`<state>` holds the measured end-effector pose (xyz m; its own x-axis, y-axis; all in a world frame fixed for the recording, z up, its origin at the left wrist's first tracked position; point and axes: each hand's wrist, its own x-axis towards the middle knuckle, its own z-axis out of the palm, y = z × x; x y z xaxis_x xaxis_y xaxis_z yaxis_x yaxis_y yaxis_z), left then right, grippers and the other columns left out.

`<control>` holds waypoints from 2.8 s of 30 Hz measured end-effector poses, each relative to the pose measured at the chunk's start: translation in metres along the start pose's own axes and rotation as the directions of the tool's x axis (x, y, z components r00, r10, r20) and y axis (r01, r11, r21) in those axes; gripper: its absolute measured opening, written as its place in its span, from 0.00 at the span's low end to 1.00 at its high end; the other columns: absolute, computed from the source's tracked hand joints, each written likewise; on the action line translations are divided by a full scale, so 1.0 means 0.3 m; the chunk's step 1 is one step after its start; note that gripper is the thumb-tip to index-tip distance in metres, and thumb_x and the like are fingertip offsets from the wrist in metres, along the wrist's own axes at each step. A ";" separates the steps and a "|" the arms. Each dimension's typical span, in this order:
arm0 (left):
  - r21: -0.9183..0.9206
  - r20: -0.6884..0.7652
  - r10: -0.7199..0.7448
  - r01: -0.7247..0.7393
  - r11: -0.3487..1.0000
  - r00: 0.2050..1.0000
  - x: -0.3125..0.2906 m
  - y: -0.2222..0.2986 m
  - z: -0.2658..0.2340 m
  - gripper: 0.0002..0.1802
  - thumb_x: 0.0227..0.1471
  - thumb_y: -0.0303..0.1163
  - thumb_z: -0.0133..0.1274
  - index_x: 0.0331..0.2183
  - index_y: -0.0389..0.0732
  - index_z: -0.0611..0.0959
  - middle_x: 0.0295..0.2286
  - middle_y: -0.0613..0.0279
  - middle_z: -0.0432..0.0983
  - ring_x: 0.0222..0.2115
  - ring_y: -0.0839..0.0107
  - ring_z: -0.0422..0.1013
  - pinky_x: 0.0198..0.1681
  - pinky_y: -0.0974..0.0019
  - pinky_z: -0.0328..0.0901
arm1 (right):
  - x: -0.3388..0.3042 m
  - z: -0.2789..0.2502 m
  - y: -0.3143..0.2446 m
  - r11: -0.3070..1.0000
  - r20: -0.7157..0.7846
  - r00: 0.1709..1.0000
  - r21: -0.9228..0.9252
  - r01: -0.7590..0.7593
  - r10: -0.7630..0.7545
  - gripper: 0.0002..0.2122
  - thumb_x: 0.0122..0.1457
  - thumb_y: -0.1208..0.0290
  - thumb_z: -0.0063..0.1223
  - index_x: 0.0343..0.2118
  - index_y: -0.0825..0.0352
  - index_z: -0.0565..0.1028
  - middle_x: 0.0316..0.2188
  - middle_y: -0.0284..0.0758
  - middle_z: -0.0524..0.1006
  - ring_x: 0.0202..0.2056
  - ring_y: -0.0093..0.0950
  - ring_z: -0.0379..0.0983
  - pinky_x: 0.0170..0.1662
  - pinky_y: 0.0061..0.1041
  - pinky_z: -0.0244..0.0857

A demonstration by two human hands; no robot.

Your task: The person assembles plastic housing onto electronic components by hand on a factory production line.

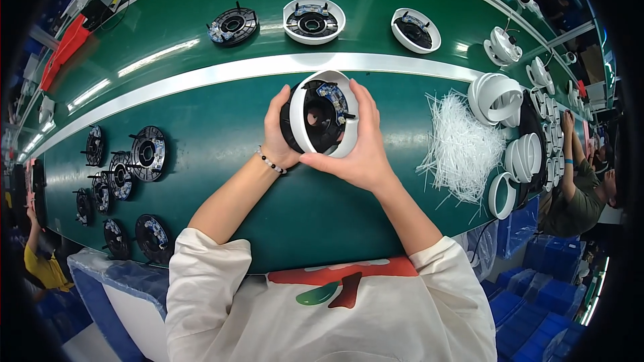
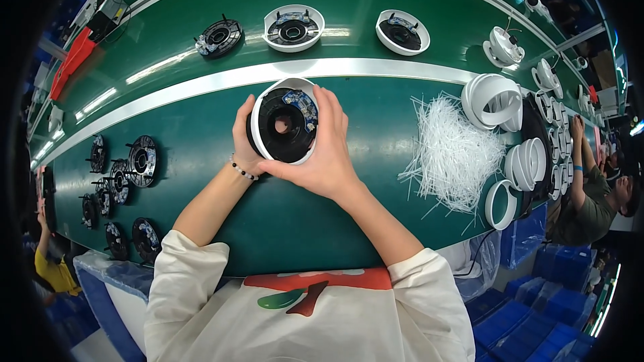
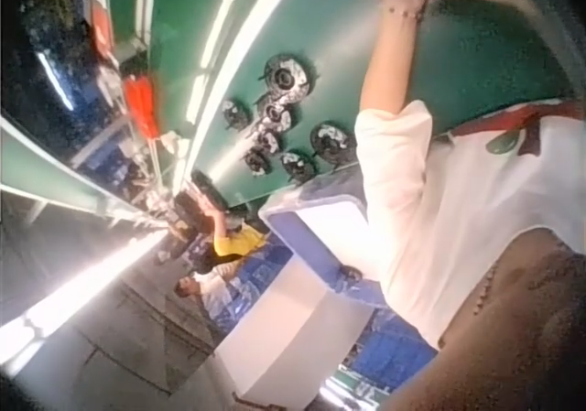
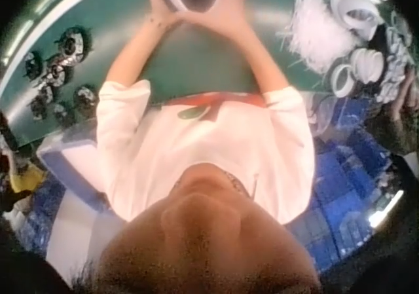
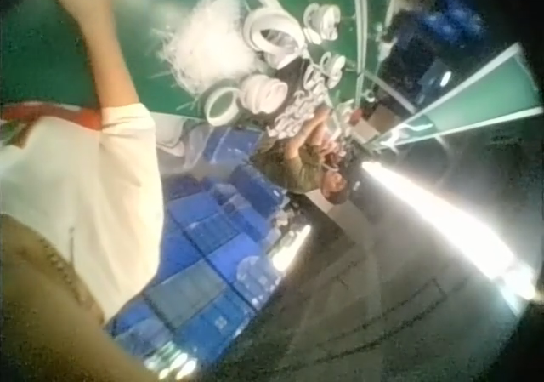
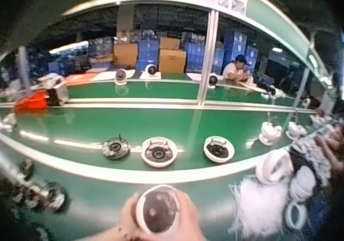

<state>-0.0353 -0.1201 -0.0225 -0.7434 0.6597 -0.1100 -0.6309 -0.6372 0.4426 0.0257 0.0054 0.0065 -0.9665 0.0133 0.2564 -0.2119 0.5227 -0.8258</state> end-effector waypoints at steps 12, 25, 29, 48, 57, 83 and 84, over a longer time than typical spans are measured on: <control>-0.134 0.033 -0.027 0.031 0.991 0.999 0.006 -0.011 -0.046 0.28 0.48 0.50 0.30 0.42 0.38 0.68 0.37 0.55 0.68 0.38 0.65 0.66 0.42 0.63 0.63 | 0.013 0.040 0.008 0.956 -0.013 0.990 -0.260 0.132 -0.140 0.50 0.23 0.55 0.66 0.50 0.70 0.49 0.49 0.49 0.50 0.49 0.44 0.47 0.50 0.39 0.48; 0.100 0.004 0.031 -0.031 0.994 1.000 -0.021 -0.008 -0.024 0.45 0.42 0.67 0.22 0.47 0.37 0.61 0.44 0.52 0.61 0.45 0.63 0.60 0.47 0.62 0.58 | 0.005 0.064 0.010 0.971 -0.027 0.999 -0.239 -0.029 0.023 0.55 0.24 0.49 0.65 0.51 0.77 0.44 0.49 0.51 0.47 0.52 0.46 0.45 0.52 0.40 0.45; 0.050 0.021 0.094 -0.095 0.994 0.995 -0.036 -0.006 -0.036 0.40 0.44 0.63 0.30 0.46 0.37 0.63 0.42 0.53 0.64 0.42 0.64 0.63 0.46 0.63 0.60 | 0.012 0.085 0.008 0.969 -0.015 0.999 -0.244 -0.039 0.037 0.55 0.23 0.49 0.65 0.51 0.77 0.44 0.50 0.51 0.47 0.51 0.46 0.45 0.52 0.40 0.45; 0.307 -0.434 0.650 -0.576 0.758 0.624 0.046 0.584 -0.268 0.25 0.45 0.39 0.35 0.42 0.30 0.65 0.43 0.48 0.63 0.44 0.57 0.61 0.49 0.54 0.54 | -0.263 -0.487 0.081 0.767 -0.557 0.740 -0.635 -0.089 -0.376 0.23 0.42 0.76 0.52 0.44 0.72 0.63 0.49 0.45 0.59 0.51 0.37 0.53 0.53 0.32 0.44; 0.775 -0.549 0.829 -0.305 0.554 0.111 0.164 0.920 -0.517 0.22 0.42 0.34 0.42 0.39 0.29 0.69 0.38 0.45 0.66 0.40 0.55 0.63 0.46 0.59 0.56 | -0.646 -0.680 0.461 0.485 -0.816 0.576 -0.524 -0.700 -0.051 0.17 0.41 0.65 0.57 0.33 0.72 0.71 0.32 0.44 0.71 0.36 0.40 0.66 0.42 0.30 0.57; 0.987 0.118 0.585 -0.159 0.019 0.802 0.226 0.523 0.059 0.15 0.40 0.25 0.51 0.35 0.34 0.73 0.27 0.60 0.73 0.28 0.72 0.69 0.30 0.72 0.63 | -0.329 -0.142 0.014 0.782 0.250 0.777 -0.106 0.615 -0.577 0.04 0.41 0.74 0.53 0.20 0.62 0.69 0.24 0.27 0.70 0.33 0.25 0.68 0.49 0.41 0.51; 0.970 0.050 0.581 -0.179 0.167 0.813 0.172 0.501 0.081 0.14 0.41 0.24 0.50 0.35 0.33 0.72 0.29 0.61 0.72 0.28 0.72 0.69 0.30 0.72 0.64 | -0.326 -0.130 0.036 0.794 0.333 0.773 -0.104 0.599 -0.540 0.05 0.40 0.74 0.53 0.21 0.62 0.69 0.24 0.27 0.69 0.35 0.26 0.66 0.48 0.42 0.51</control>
<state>-0.1631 -0.1722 0.0601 -0.9594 0.1859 0.2122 0.2430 0.1623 0.9563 0.1236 0.0429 -0.0079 -0.6809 -0.5557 0.4771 -0.7323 0.5118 -0.4491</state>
